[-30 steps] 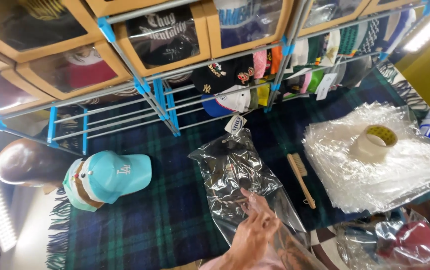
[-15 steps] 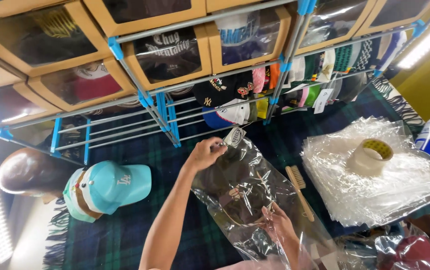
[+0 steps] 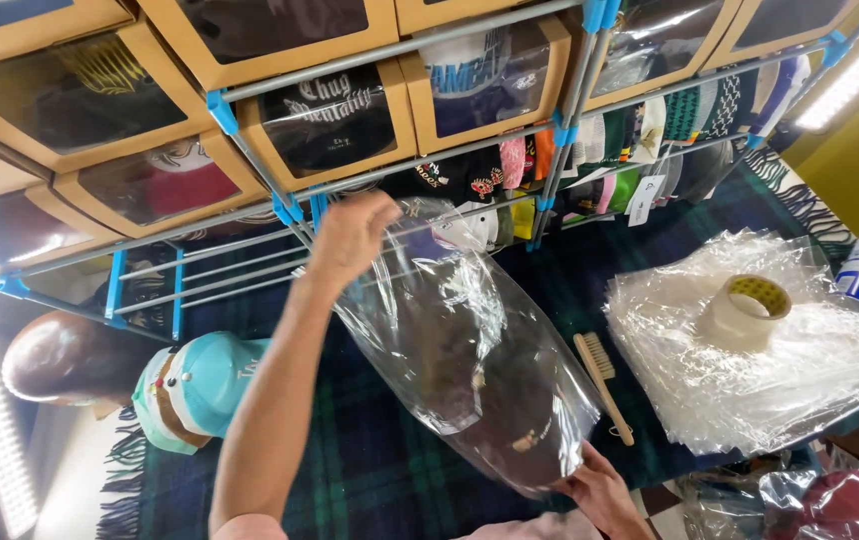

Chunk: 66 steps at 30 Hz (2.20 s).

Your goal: Brushing dust off baseball caps and placing them into individual plastic bags for storage or shipping.

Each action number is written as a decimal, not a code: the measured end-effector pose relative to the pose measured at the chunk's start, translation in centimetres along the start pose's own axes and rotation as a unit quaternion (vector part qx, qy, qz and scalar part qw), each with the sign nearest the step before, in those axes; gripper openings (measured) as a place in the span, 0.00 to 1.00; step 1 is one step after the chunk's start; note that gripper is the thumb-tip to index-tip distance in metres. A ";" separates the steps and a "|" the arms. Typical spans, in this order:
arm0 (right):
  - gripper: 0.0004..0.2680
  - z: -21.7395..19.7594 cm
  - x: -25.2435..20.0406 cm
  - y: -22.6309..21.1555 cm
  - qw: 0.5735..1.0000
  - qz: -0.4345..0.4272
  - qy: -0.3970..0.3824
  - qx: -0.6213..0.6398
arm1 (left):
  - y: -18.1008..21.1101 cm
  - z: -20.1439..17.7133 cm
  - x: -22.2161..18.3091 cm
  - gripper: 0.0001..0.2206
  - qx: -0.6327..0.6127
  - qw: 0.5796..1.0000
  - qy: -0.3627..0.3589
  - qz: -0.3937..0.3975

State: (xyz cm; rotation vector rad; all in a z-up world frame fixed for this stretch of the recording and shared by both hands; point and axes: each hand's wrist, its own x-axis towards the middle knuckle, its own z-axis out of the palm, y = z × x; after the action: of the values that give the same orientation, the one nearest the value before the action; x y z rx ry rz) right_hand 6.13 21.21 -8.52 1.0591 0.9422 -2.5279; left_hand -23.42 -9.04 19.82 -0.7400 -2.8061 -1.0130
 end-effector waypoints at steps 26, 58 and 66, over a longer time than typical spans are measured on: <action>0.18 4.9 7.3 -14.1 0.947 -0.290 -0.137 -0.001 | 3.0 4.8 -6.3 0.14 -0.398 0.812 0.408 -0.130; 0.13 -7.9 8.6 -10.6 0.750 -0.324 0.269 -0.511 | 0.5 30.1 -4.6 0.30 -0.296 0.922 0.057 -0.241; 0.25 -7.8 15.3 -3.8 0.490 -0.216 0.266 -0.802 | -7.8 35.9 -28.3 0.29 -0.129 0.803 0.036 -0.581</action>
State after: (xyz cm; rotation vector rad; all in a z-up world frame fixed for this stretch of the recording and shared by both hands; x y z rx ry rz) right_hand -2.08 29.49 -21.61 0.7208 2.8835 -0.2849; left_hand 1.41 -3.86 -19.00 1.2090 -2.9129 -1.4423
